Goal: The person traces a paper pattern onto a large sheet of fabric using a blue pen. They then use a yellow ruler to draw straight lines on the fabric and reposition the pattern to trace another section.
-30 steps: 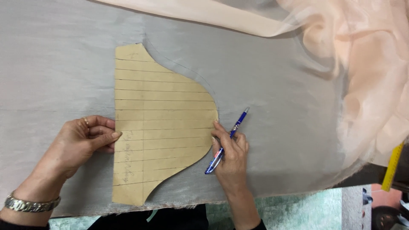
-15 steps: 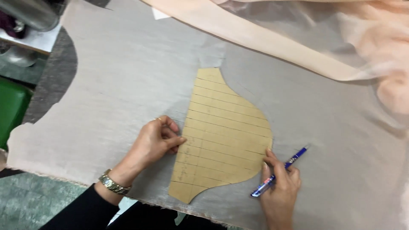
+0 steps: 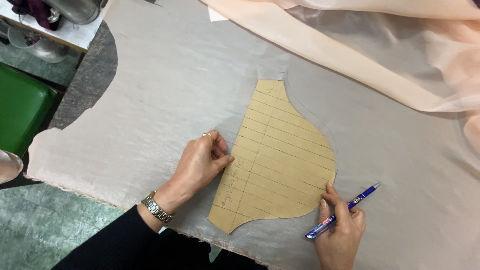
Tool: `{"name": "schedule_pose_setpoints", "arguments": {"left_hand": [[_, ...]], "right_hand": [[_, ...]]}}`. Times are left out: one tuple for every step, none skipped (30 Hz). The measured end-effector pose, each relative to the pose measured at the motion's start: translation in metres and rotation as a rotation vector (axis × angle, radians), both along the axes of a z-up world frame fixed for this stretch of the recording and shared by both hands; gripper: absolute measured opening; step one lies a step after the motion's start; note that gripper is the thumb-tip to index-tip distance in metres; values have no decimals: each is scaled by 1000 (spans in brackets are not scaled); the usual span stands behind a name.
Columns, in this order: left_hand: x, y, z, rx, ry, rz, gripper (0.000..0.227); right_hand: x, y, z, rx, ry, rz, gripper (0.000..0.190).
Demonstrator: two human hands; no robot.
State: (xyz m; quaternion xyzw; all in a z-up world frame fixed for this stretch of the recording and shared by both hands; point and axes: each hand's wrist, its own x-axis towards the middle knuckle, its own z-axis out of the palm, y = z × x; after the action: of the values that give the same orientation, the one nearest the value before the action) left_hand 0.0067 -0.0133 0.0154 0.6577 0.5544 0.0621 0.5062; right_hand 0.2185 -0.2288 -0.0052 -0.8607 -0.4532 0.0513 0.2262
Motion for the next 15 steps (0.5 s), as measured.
{"name": "schedule_pose_setpoints", "arguments": {"left_hand": [[0, 0, 0, 17, 0, -9, 22], [1, -1, 0, 35, -1, -18, 22], [0, -1, -1, 29, 0, -16, 22], [0, 0, -2, 49, 8, -30, 21], [1, 0, -3, 69, 15, -45, 20], [1, 0, -4, 64, 16, -45, 20], [1, 0, -5, 77, 20, -53, 20], [1, 0, -6, 90, 25, -61, 20], [1, 0, -5, 87, 26, -60, 20], [2, 0, -4, 82, 35, -60, 20], [2, 0, -3, 77, 45, -58, 20], [2, 1, -2, 76, 46, -58, 20], [1, 0, -2, 85, 30, -63, 20], [1, -1, -1, 94, 14, -67, 20], [1, 0, -3, 81, 16, -69, 20]], "right_hand": [[-1, 0, 1, 7, 6, -3, 14], [-1, 0, 1, 14, 11, -6, 15], [-1, 0, 1, 9, 12, -4, 15], [0, 0, 1, 16, 12, -1, 17], [0, -1, 0, 23, 11, 0, 18], [-1, 0, 3, 18, 12, 1, 18], [-3, 2, 6, 19, 15, 3, 16], [-4, 3, 9, 21, 18, 5, 14], [-4, 3, 9, 18, 19, 5, 14], [-4, 2, 9, 21, 26, 9, 15], [-3, 2, 9, 26, 34, 13, 15], [-3, 4, 8, 25, 35, 13, 15], [-2, 3, 9, 33, 16, 27, 14], [-2, 3, 9, 42, -2, 40, 13], [-1, 4, 8, 29, 1, 39, 13]]}}
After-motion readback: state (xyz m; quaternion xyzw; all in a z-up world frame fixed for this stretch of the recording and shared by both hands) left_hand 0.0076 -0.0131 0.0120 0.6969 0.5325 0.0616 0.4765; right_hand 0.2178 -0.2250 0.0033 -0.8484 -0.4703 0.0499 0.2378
